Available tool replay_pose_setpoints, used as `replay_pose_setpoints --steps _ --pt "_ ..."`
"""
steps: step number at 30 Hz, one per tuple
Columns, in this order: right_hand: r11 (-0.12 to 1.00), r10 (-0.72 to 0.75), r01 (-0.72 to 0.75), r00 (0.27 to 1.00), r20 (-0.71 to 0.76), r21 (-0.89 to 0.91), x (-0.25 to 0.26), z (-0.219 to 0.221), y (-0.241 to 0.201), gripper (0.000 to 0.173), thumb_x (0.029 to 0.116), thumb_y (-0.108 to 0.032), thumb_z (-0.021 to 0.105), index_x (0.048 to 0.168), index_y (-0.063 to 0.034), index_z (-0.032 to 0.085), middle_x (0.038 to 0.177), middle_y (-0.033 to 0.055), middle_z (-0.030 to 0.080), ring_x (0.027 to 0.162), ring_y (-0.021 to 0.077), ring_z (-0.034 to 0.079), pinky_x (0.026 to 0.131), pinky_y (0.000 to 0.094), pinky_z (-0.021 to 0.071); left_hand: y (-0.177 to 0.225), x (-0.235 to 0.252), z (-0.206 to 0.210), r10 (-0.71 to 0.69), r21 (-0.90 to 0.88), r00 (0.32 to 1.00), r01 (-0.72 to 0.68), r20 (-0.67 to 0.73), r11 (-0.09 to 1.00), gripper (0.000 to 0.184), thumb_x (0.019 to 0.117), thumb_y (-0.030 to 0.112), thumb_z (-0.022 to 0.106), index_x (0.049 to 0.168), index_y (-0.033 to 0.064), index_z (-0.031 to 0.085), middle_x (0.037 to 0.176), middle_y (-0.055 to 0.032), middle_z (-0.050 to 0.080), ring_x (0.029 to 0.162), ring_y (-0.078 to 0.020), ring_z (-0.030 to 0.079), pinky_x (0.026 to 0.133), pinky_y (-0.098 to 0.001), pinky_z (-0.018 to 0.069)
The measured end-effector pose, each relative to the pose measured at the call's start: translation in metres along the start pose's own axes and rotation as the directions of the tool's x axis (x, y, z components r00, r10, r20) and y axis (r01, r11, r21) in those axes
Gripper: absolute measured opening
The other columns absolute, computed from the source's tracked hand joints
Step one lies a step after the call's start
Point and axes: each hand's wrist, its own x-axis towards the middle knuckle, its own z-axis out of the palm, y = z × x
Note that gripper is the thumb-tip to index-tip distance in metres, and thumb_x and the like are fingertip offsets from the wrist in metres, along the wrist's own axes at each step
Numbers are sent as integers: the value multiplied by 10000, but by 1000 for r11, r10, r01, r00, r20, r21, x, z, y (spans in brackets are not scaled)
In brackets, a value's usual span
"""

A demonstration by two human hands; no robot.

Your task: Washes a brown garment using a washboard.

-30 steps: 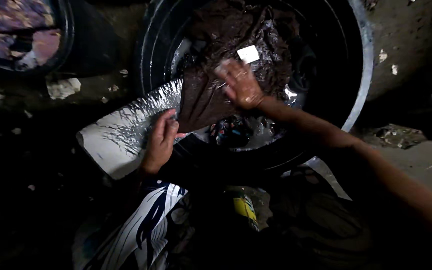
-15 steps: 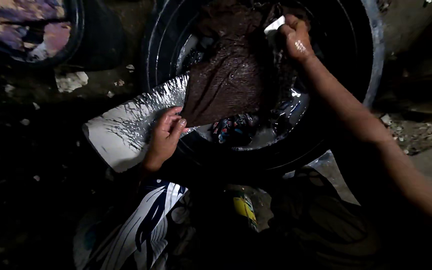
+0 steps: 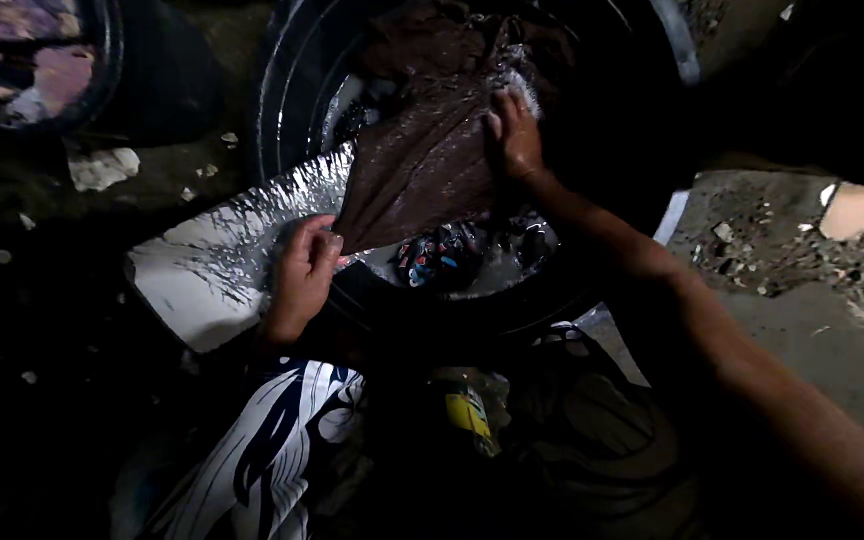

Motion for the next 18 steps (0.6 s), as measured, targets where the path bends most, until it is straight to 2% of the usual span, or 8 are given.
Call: replay_pose_setpoints --steps 1,3,5,7,9,12,15,18 --pt "999 6 -4 999 -49 42 -11 9 -21 538 1082 -330 417 1531 -36 455 1595 286 371 1485 442 362 1233 528 291 0 3 0 4 -11 1000 -4 0 1000 410 1080 207 463 1406 -38 498 1113 -154 627 945 -137 684 832 -346 619" --pt "966 -192 209 974 -120 153 -54 35 -71 497 1043 -291 485 1466 -39 553 1535 322 427 1458 471 380 1231 555 286 0 6 -1 0 -28 1000 0 5 1000 394 1081 198 459 1393 -39 504 1122 -142 625 941 -114 686 827 -328 623" --pt "843 -506 503 862 -34 190 -89 51 -91 458 1050 -285 458 1419 -62 610 1507 303 486 1437 488 418 1226 614 257 1 3 0 1 -27 1000 0 6 1000 382 1087 196 451 1375 -47 513 1145 -144 623 919 -99 690 800 -316 626" --pt "783 -617 603 784 71 153 -85 42 -72 413 1050 -288 482 1375 -89 644 1478 263 537 1402 473 472 1190 665 258 3 2 -2 -7 -16 1000 7 5 1000 380 1094 216 450 1360 -44 528 1176 -157 632 904 -112 704 762 -324 631" --pt "883 -469 468 877 101 40 -67 14 -35 394 1042 -249 531 1354 -41 653 1455 282 546 1365 499 489 1161 661 296 6 3 -4 -27 -7 1000 27 16 1000 379 1096 228 461 1357 -37 536 1183 -160 637 906 -123 706 762 -335 630" --pt "976 -153 174 976 155 -129 -42 -34 13 436 1077 -239 472 1399 45 552 1445 330 516 1379 520 459 1181 589 334 8 1 -10 -66 -62 996 70 53 996 365 1091 215 480 1350 -36 542 1175 -144 635 936 -122 703 804 -336 628" --pt "994 112 -111 984 141 -15 -39 -81 11 400 1091 -227 479 1331 70 596 1282 292 650 1191 422 650 1046 543 489 4 3 -12 -51 -130 996 60 74 990 374 1073 210 500 1340 -48 541 1176 -130 638 967 -109 700 830 -324 628" --pt "931 191 -297 891 412 212 -59 -117 0 308 1078 -226 537 1246 15 630 1051 160 680 868 190 671 830 401 580 4 7 -14 -76 -153 992 92 104 984 374 1076 224 514 1346 -33 541 1207 -134 633 999 -132 703 846 -346 632"
